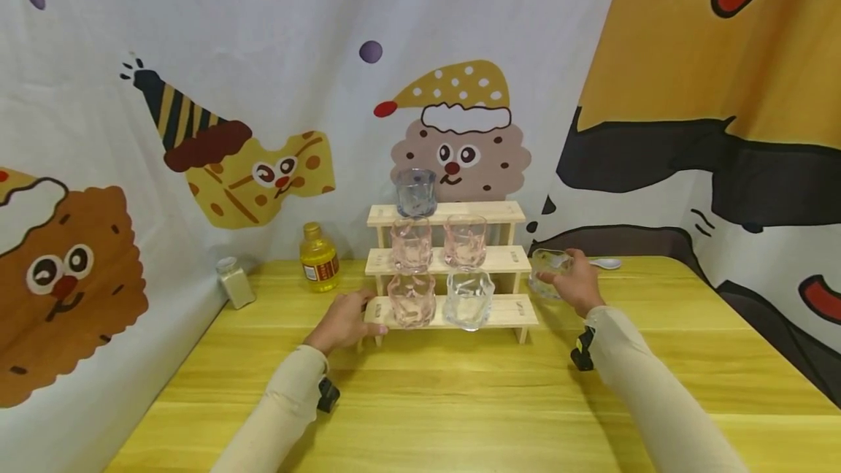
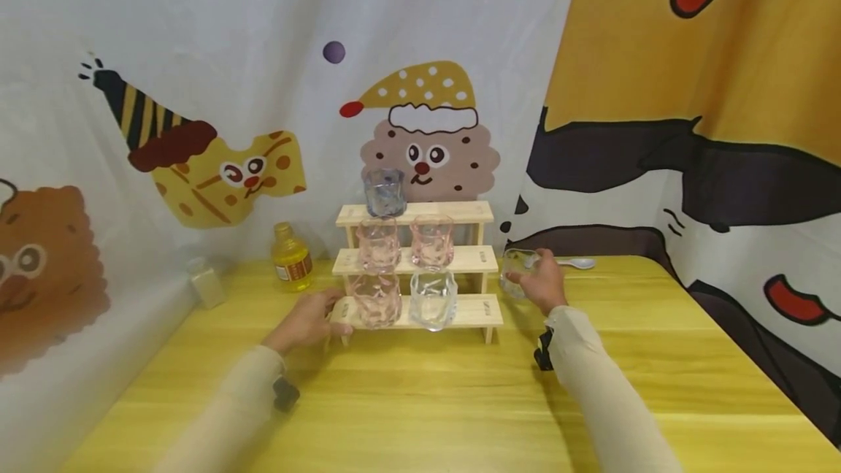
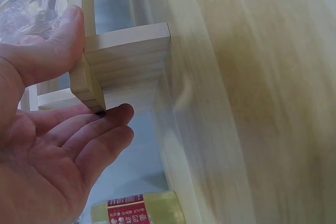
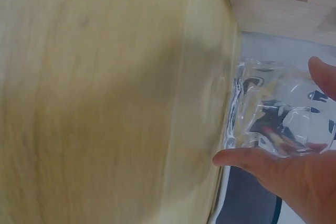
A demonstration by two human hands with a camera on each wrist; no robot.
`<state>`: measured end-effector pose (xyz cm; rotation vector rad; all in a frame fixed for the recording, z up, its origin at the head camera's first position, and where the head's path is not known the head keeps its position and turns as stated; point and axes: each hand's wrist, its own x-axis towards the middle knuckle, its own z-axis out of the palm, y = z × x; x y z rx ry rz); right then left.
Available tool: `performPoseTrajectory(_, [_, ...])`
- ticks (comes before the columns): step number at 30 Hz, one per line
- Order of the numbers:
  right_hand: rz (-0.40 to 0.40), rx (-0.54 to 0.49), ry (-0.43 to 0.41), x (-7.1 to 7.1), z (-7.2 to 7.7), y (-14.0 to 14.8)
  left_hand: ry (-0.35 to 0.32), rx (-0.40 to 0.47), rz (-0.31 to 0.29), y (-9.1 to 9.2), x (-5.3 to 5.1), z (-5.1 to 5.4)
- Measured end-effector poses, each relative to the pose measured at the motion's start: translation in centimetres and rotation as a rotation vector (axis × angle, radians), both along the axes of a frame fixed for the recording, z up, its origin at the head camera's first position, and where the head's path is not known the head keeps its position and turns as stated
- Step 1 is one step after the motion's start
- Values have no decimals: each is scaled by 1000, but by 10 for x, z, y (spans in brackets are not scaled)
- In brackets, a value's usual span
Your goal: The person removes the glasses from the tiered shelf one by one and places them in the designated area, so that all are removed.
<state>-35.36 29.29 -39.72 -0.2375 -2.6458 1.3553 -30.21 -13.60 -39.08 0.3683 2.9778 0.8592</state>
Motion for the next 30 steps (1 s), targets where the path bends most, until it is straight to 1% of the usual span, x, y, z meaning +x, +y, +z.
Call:
performPoseTrajectory(6, [17, -27, -30, 0, -4, -3, -6, 6, 6, 0, 2, -1])
performPoseTrajectory(11, [19, -40, -25, -1, -6, -5, -16, -2, 26, -1, 3, -2])
performPoseTrajectory(17, [10, -53, -20, -2, -9, -5, -25, 13, 26, -1, 6, -5])
performPoseTrajectory(21, [26, -30, -39, 1, -10, -3, -26, 8, 23, 0, 6, -6])
performPoseTrajectory(26, [93, 31, -76, 6, -2, 5, -19, 13, 6, 2, 2, -4])
performPoseTrajectory(30, [146, 74, -100, 9, 8, 9, -11, 9, 16, 1, 0, -3])
